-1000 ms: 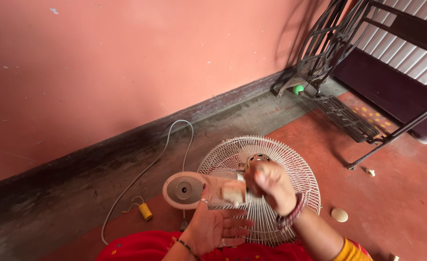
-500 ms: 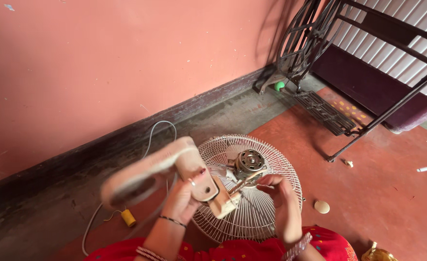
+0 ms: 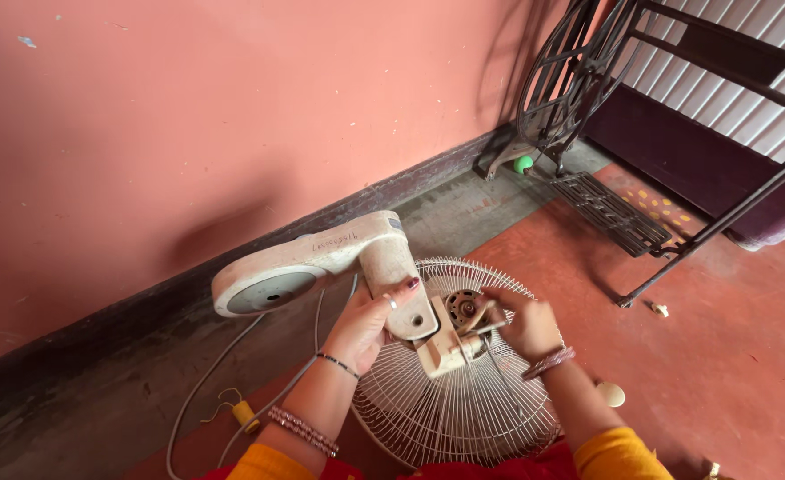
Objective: The person sits on the floor and works on a disassembled electric fan. They wipe the fan's motor housing with a yellow cloth, then use a screwdriver to adjust and tighten screws on the fan's mounting bracket and motor assembly.
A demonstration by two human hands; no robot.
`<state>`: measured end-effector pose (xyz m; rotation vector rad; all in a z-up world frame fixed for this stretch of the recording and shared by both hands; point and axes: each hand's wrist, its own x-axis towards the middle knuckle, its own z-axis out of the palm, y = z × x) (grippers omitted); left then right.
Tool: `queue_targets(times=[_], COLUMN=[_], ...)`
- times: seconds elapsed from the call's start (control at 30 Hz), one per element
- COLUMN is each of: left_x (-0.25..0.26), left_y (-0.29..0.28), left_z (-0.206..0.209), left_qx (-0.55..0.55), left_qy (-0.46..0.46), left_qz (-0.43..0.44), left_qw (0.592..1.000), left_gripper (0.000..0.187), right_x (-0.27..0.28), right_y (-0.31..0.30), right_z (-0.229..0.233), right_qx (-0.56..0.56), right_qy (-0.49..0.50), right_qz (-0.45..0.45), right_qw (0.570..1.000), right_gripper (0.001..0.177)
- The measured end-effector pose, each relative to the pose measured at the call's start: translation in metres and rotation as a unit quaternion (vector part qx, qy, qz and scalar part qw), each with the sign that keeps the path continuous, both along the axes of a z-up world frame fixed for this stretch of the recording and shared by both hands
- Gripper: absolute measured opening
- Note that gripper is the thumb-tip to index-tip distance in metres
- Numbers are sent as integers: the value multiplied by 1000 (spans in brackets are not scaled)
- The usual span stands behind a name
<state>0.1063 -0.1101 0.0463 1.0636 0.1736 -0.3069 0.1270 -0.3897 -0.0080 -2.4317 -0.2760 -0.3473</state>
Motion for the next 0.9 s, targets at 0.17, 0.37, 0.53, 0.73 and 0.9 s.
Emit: queue_targets(times=[0.17,0.37,0.53,0.73,0.9], left_x=[42,78,81,81,84], left_y=[-1,29,59,65,63], left_z=[-40,-72,-75,-99,-119], left_qx=[24,19,150,141,131], left_qy=[30,-27,41,-37,-31], left_qz=[30,108,192,149,142], left_qw=[999,994,969,978,981], left_gripper=[63,62,66,68,70], right_x=[60,123,157,163,128], right_y=[-17,-2,-5,-12,12], right_z=[-9,-36,-69,-97,-51], right_qx=[-34,-77,42,71,40], right_qy=[88,258,399,410,227], right_qz=[2,116,204,184,41], right_qw=[996,956,893,890,972], right_gripper=[29,50,48,38,29])
